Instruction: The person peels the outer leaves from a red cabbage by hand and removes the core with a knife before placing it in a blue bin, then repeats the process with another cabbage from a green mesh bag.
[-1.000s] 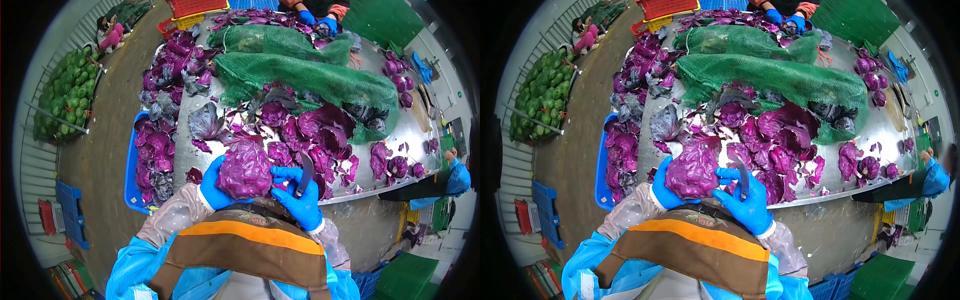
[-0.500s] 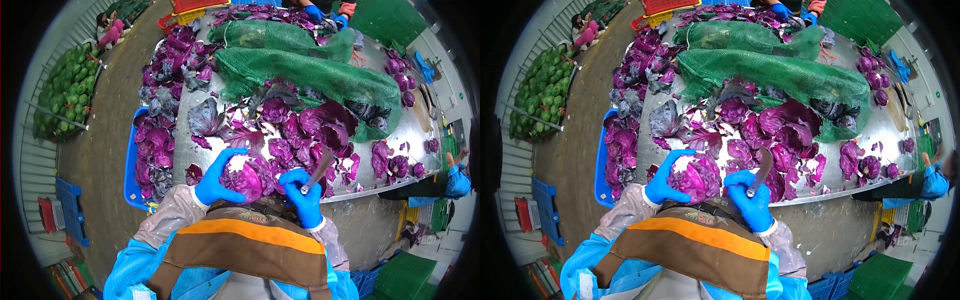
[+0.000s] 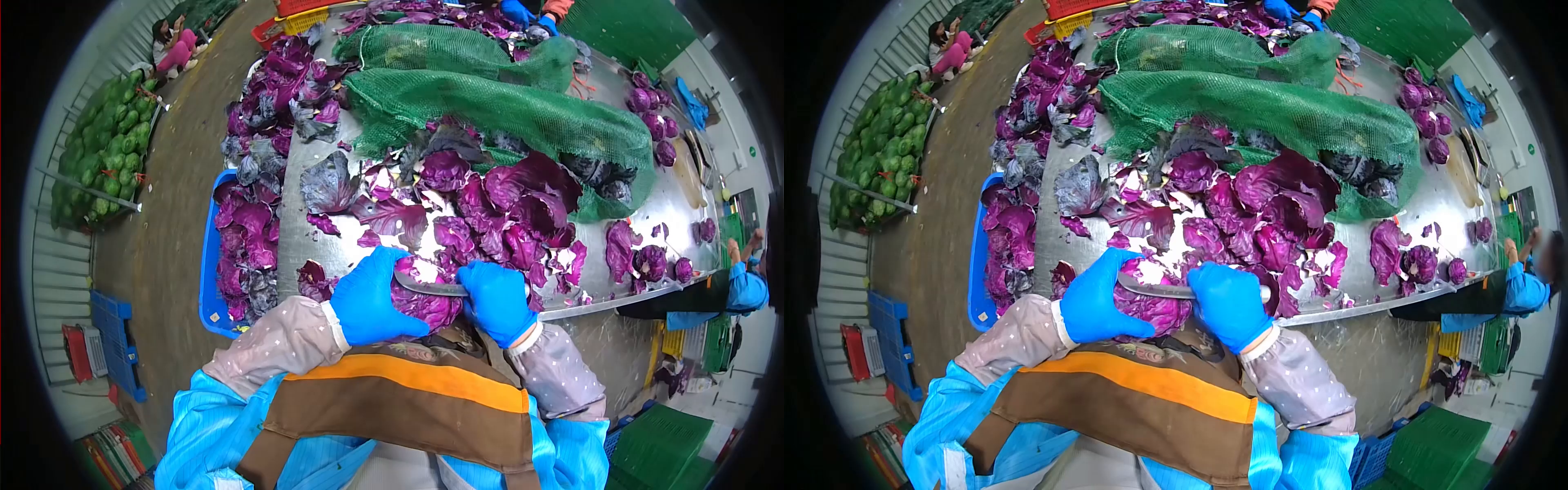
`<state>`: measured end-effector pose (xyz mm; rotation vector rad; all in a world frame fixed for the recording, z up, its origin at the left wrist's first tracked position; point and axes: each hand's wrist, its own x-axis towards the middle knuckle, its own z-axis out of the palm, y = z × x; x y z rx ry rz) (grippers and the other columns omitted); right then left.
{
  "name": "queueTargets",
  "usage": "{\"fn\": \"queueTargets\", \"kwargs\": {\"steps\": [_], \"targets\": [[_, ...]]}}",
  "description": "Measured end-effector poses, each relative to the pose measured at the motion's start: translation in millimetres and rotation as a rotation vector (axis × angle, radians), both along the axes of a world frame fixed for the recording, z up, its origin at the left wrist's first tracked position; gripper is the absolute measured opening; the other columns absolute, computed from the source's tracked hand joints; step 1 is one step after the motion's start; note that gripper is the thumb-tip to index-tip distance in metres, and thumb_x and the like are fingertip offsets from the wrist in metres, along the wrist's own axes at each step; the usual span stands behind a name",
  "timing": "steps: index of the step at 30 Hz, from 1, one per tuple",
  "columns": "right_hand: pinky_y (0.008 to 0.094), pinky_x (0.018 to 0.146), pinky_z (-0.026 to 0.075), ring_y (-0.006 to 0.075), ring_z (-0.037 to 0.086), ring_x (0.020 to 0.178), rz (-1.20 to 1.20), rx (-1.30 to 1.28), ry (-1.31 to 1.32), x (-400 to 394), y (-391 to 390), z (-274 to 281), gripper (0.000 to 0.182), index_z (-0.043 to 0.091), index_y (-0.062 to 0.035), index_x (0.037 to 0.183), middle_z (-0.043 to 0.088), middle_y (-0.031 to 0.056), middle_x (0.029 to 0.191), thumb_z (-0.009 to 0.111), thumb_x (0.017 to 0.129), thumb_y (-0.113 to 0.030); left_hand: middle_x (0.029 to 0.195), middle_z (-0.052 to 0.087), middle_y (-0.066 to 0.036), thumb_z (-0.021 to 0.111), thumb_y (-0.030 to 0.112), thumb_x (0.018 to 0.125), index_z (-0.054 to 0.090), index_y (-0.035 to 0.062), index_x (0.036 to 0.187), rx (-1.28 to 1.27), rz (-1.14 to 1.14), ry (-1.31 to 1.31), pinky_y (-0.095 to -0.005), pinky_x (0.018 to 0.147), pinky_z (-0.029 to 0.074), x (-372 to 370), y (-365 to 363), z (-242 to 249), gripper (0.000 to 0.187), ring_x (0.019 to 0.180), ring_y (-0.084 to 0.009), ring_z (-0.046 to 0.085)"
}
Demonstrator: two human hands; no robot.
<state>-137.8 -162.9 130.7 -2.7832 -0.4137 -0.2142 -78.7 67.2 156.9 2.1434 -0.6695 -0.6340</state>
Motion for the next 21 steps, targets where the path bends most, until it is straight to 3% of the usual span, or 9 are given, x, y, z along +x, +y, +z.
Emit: {"fn": "queueTargets", "kwargs": {"steps": [7, 9, 11, 14, 15, 16, 18, 20, 21], "targets": [[0.0414, 0.054, 0.048, 0.0323, 0.063, 0.066, -0.262, -0.148, 0.042, 16.5, -12.7, -46.2, 0.007, 0.066, -0.0122, 0.08, 0.062, 0.0134, 0.073, 0.063, 0.074, -0.015, 0.126, 0.05, -0.02, 0.09, 0.039, 0.053, 0.039, -0.0006, 0.132, -0.052, 0.082, 0.16, -0.0405, 0.1, 0.041, 4.8, -4.0, -25.3, 0.102, 0.118, -0.0319, 0.051], [0.0444, 0.053, 0.05, 0.0333, 0.066, 0.065, -0.529, -0.165, 0.252, 31.2, -75.6, -76.3, 0.017, 0.069, -0.0103, 0.08, 0.066, 0.0172, 0.071, 0.06, 0.083, -0.023, 0.127, 0.05, -0.017, 0.093, 0.032, 0.052, 0.038, 0.0006, 0.134, -0.163, 0.032, 0.188, -0.0388, 0.103, 0.039, 3.0, 6.3, -26.9, 0.103, 0.12, -0.0281, 0.049], [0.0483, 0.06, 0.049, 0.0387, 0.065, 0.069, -0.652, -0.132, 0.124, 10.2, -129.7, -68.6, 0.022, 0.068, -0.0066, 0.081, 0.065, 0.0201, 0.073, 0.06, 0.083, -0.026, 0.124, 0.052, -0.015, 0.091, 0.028, 0.053, 0.042, 0.0033, 0.132, -0.366, 0.027, 0.171, -0.0392, 0.099, 0.043, 4.5, 16.8, -31.2, 0.097, 0.119, -0.0265, 0.051], [0.0379, 0.061, 0.049, 0.0291, 0.065, 0.066, -0.57, 0.339, 0.142, -4.9, -123.3, -48.0, 0.012, 0.066, -0.0068, 0.082, 0.066, 0.015, 0.073, 0.055, 0.079, -0.008, 0.13, 0.051, -0.01, 0.072, -0.007, 0.054, 0.042, 0.0094, 0.138, -0.941, 0.189, 0.987, -0.0376, 0.102, 0.043, 13.0, 29.8, -78.1, 0.091, 0.121, -0.0266, 0.05], [0.0341, 0.061, 0.049, 0.0235, 0.064, 0.064, -0.498, 0.585, 0.158, -4.3, -114.8, -44.8, 0.015, 0.066, -0.0059, 0.083, 0.066, 0.0125, 0.071, 0.052, 0.078, -0.003, 0.137, 0.049, -0.011, 0.077, 0.007, 0.067, 0.036, 0.0108, 0.141, -1.074, 0.127, 1.213, -0.0425, 0.11, 0.036, 17.7, 37.1, -99.3, 0.085, 0.125, -0.0284, 0.049], [0.0284, 0.063, 0.048, 0.0141, 0.061, 0.066, -0.516, 0.769, 0.236, -6.8, -97.6, -39.0, 0.021, 0.064, -0.0024, 0.086, 0.064, 0.0073, 0.07, 0.047, 0.077, 0.003, 0.138, 0.048, -0.01, 0.069, 0.013, 0.078, 0.035, 0.0111, 0.143, -0.841, -0.015, 0.887, -0.0411, 0.111, 0.034, 20.2, 38.0, -144.3, 0.074, 0.126, -0.027, 0.048], [0.0264, 0.065, 0.048, 0.0121, 0.062, 0.072, -0.379, 0.907, 0.181, -10.8, -59.7, -16.6, 0.021, 0.064, 0.0003, 0.09, 0.066, 0.007, 0.077, 0.049, 0.077, 0.007, 0.14, 0.047, -0.01, 0.057, 0.023, 0.09, 0.034, 0.0115, 0.144, -0.542, -0.169, 0.53, -0.0394, 0.113, 0.032, 25.4, 36.8, -164.9, 0.059, 0.128, -0.0249, 0.046], [0.0256, 0.066, 0.048, 0.0119, 0.062, 0.077, -0.318, 0.994, 0.199, -17.6, -30.3, -11.8, 0.022, 0.065, -0.0001, 0.099, 0.067, 0.0079, 0.085, 0.055, 0.08, 0.006, 0.14, 0.046, -0.01, 0.05, 0.028, 0.095, 0.035, 0.0115, 0.143, -0.417, -0.238, 0.468, -0.0386, 0.113, 0.031, 28.2, 32.7, -124.4, 0.053, 0.13, -0.0237, 0.044], [0.0252, 0.067, 0.048, 0.0121, 0.062, 0.08, -0.316, 1.022, 0.237, -19.4, -18.0, -8.7, 0.025, 0.065, -0.0006, 0.106, 0.068, 0.0083, 0.091, 0.058, 0.082, 0.004, 0.14, 0.046, -0.01, 0.047, 0.029, 0.097, 0.035, 0.0118, 0.143, -0.63, -0.211, 0.767, -0.0386, 0.113, 0.031, 29.0, 27.3, -103.2, 0.051, 0.13, -0.0235, 0.043]]}}
